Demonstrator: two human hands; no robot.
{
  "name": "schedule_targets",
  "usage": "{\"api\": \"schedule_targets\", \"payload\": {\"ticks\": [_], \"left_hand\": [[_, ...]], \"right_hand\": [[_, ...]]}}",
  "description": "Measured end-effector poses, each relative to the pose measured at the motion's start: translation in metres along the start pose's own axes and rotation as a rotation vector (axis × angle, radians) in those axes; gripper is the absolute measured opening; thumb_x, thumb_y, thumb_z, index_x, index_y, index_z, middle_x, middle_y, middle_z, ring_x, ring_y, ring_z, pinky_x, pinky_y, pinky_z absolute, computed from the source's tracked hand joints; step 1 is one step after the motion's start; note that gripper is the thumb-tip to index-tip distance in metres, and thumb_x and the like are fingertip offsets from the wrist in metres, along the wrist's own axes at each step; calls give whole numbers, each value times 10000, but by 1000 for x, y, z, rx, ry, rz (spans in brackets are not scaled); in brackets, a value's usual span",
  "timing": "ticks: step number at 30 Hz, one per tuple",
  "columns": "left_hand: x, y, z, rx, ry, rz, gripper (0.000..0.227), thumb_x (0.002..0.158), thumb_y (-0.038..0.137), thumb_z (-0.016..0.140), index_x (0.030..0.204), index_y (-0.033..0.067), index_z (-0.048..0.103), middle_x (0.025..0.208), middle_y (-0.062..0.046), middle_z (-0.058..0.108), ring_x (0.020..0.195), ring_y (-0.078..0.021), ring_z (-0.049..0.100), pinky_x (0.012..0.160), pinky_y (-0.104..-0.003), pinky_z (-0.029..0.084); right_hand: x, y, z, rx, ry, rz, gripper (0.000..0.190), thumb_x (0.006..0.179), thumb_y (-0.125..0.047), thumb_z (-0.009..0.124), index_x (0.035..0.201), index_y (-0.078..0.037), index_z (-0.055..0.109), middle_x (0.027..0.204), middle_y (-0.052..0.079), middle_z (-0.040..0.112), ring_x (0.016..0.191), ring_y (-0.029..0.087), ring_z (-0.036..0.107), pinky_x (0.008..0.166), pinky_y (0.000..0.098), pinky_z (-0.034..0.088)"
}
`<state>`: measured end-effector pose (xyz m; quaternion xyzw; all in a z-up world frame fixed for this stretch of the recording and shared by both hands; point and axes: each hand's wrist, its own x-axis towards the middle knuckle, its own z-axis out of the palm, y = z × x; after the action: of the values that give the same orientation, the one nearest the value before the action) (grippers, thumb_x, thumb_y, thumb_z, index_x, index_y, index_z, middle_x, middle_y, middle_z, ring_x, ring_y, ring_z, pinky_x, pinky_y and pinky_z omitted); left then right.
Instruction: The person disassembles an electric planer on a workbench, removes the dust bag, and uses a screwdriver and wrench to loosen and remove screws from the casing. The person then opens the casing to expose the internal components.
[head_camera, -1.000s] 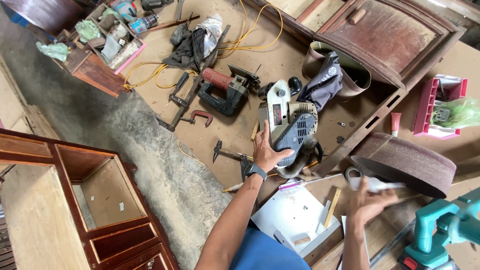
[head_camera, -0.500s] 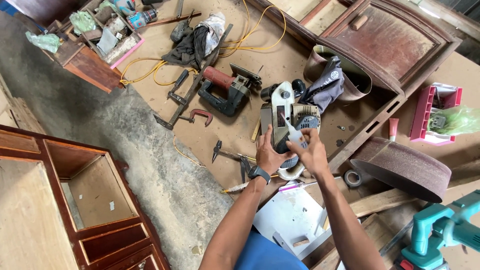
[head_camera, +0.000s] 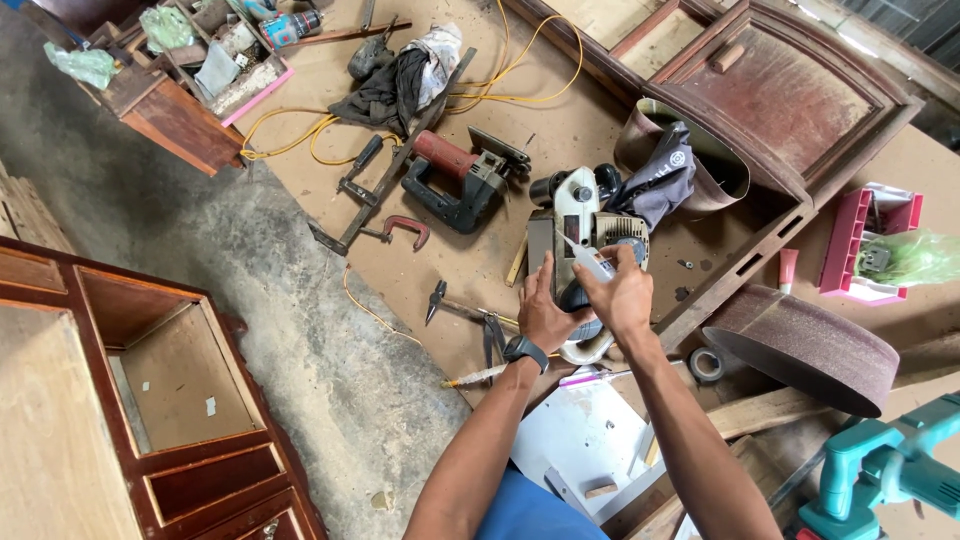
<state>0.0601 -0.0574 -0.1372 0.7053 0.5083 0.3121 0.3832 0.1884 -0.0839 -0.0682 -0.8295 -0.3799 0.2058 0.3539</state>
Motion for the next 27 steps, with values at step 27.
{"api": "schedule_targets", "payload": {"ticks": [27], "left_hand": [[2,-11,4,-15,-60,-1,1308,529,677,849,1609,176,307,1425,-243,493,1413,-413,472,1170,-504,317]], "right_hand": [[34,-74,-13,-312,4,-61,432,791,-447,789,978,-76,666,851,253,725,869,450,741,708,535,595]]}}
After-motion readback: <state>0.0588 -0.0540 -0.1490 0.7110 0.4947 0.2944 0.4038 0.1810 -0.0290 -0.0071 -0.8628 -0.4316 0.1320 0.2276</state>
